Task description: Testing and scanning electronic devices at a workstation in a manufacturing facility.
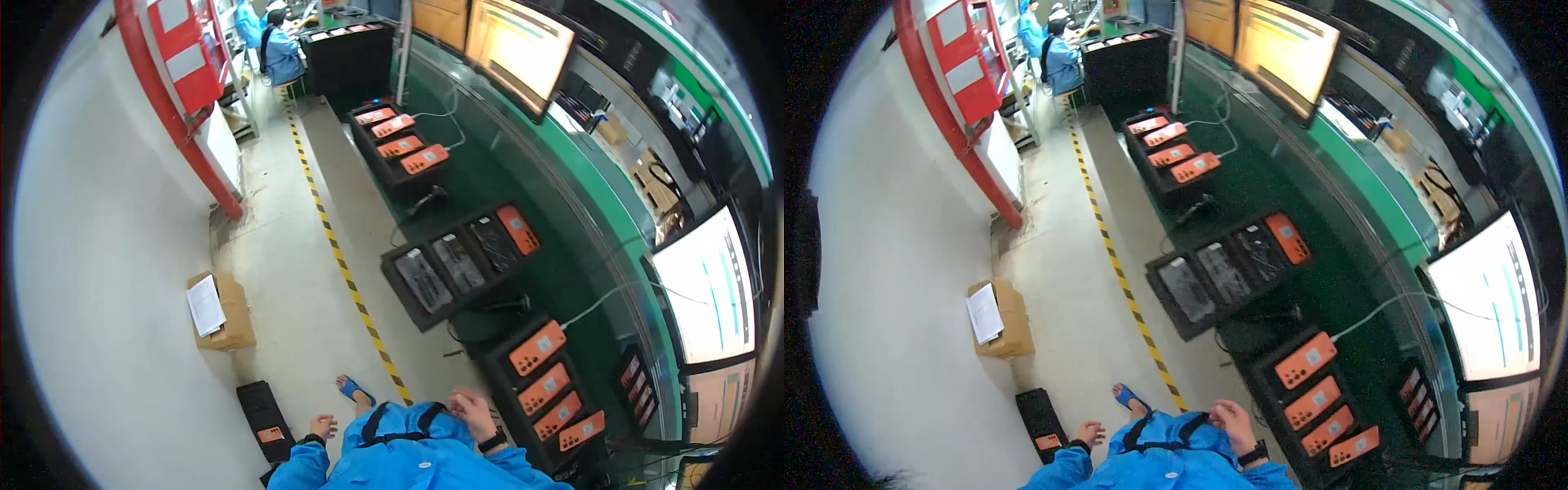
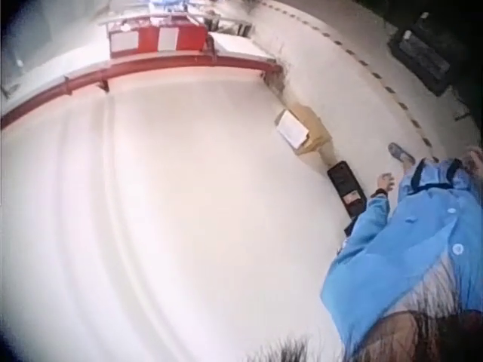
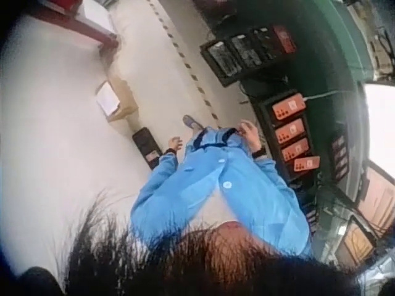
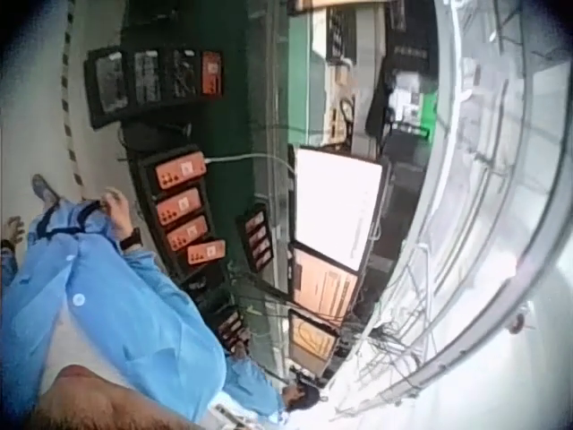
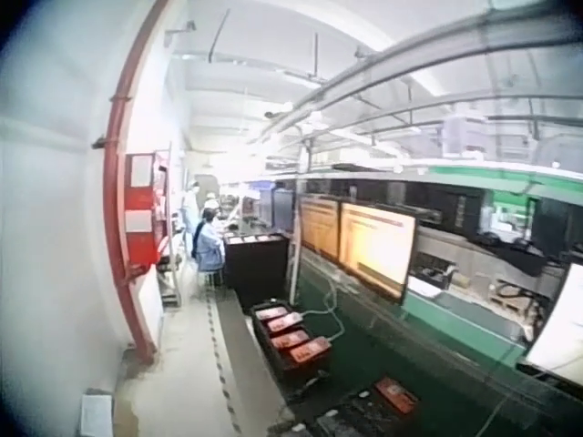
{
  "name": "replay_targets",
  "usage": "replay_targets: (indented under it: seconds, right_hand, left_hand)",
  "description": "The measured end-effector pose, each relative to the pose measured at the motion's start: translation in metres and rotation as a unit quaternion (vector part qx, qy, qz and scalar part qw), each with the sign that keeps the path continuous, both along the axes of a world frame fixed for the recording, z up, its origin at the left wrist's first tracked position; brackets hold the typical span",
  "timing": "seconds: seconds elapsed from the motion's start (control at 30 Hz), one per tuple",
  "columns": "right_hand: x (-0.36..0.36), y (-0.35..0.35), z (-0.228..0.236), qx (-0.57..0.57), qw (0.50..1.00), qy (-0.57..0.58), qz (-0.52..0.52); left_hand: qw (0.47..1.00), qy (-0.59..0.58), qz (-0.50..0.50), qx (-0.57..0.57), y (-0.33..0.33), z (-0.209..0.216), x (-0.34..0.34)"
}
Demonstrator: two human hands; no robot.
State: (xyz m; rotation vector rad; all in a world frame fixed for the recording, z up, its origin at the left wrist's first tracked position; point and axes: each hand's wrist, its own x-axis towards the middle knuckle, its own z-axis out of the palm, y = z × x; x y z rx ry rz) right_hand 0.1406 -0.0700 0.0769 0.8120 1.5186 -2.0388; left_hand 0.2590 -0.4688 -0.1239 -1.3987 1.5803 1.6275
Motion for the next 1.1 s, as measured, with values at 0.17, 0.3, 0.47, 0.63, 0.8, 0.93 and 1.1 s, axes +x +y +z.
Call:
replay_targets:
  seconds: [0.17, 0.3, 0.47, 0.63, 0.8, 0.93, 1.1]
  right_hand:
    - [-0.075, -0.115, 0.012, 0.039, 0.999, -0.018, -0.011]
    - [-0.146, -0.216, 0.031, -0.055, 0.989, -0.015, 0.139]
    - [-0.231, -0.305, -0.012, -0.048, 0.968, 0.038, 0.243]
    - [-0.336, -0.379, -0.049, -0.076, 0.953, 0.047, 0.291]
    - [-0.487, -0.404, -0.014, -0.103, 0.974, 0.036, 0.199]
    - [-0.591, -0.375, 0.005, -0.081, 0.99, 0.111, 0.014]
    - [-0.66, -0.319, -0.003, 0.004, 0.969, 0.178, -0.171]
  left_hand:
    - [0.993, -0.061, 0.096, 0.012, -0.066, -0.011, -0.014]
    - [0.995, 0.008, 0.09, 0.045, -0.104, 0.004, -0.092]
    - [0.994, 0.08, 0.069, 0.033, -0.146, 0.037, -0.206]
    - [0.995, 0.093, 0.033, 0.003, -0.213, 0.022, -0.289]
    - [0.998, 0.016, 0.052, -0.019, -0.288, -0.002, -0.366]
    - [0.997, 0.059, -0.051, 0.009, -0.313, 0.008, -0.491]
    - [0.982, 0.065, -0.171, 0.044, -0.297, -0.025, -0.678]
